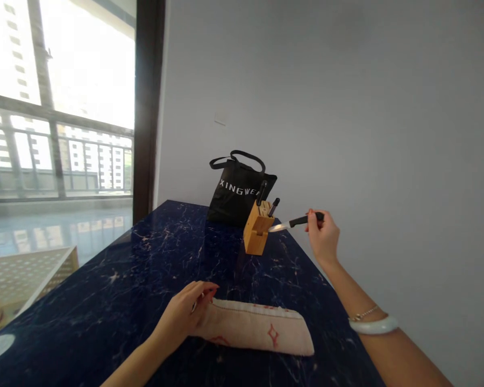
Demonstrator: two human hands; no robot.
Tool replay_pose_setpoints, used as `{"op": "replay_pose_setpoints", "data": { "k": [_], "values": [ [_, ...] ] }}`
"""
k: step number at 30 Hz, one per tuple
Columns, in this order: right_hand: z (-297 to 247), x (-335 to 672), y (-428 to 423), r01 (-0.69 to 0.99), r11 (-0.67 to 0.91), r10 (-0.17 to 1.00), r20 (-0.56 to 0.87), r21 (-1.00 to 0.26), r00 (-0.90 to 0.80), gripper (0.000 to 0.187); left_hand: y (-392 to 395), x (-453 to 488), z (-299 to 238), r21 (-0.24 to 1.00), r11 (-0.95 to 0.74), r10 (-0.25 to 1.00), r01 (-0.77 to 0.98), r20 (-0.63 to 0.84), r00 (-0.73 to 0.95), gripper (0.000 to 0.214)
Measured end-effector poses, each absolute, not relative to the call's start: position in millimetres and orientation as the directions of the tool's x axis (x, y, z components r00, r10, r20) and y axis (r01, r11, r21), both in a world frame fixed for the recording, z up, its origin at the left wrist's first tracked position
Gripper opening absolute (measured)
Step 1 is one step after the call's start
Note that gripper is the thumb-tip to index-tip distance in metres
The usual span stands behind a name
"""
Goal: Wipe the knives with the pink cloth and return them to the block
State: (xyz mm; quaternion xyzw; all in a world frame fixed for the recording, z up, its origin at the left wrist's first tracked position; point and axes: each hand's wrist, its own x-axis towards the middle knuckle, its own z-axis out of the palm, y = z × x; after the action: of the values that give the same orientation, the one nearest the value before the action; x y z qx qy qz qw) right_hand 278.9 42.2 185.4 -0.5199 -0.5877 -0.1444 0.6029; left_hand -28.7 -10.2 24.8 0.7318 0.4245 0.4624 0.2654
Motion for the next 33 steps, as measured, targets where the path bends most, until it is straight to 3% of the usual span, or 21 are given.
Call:
{"op": "replay_pose_setpoints", "data": {
  "k": [5,15,25,29,33],
  "values": [
    [209.3,300.7,69.1,0.776,0.426,0.362,0.874,-0.464,0.324,0.030,-13.3,-30.0,23.1,0.716,-0.519,0.855,0.467,0.434,0.284,0.024],
    [226.8,301.5,92.8,0.848,0.393,0.369,0.906,-0.356,0.209,0.030,-9.8,-33.0,15.7,0.652,-0.508,0.861,0.562,0.358,0.362,0.028],
    [234.5,295.4,106.1,0.829,0.425,0.434,0.885,-0.364,0.167,0.030,-8.6,-31.1,14.4,0.658,-0.504,0.862,0.559,0.348,0.368,0.026],
    [240.6,279.1,137.8,0.818,0.431,0.513,0.849,-0.381,0.126,0.031,-7.9,-30.8,12.1,0.667,-0.496,0.867,0.556,0.345,0.359,0.026],
    [230.0,265.6,165.4,0.813,0.366,0.692,0.717,-0.453,0.088,0.037,-8.2,-32.5,12.3,0.669,-0.496,0.868,0.554,0.361,0.342,0.027]
  ]
}}
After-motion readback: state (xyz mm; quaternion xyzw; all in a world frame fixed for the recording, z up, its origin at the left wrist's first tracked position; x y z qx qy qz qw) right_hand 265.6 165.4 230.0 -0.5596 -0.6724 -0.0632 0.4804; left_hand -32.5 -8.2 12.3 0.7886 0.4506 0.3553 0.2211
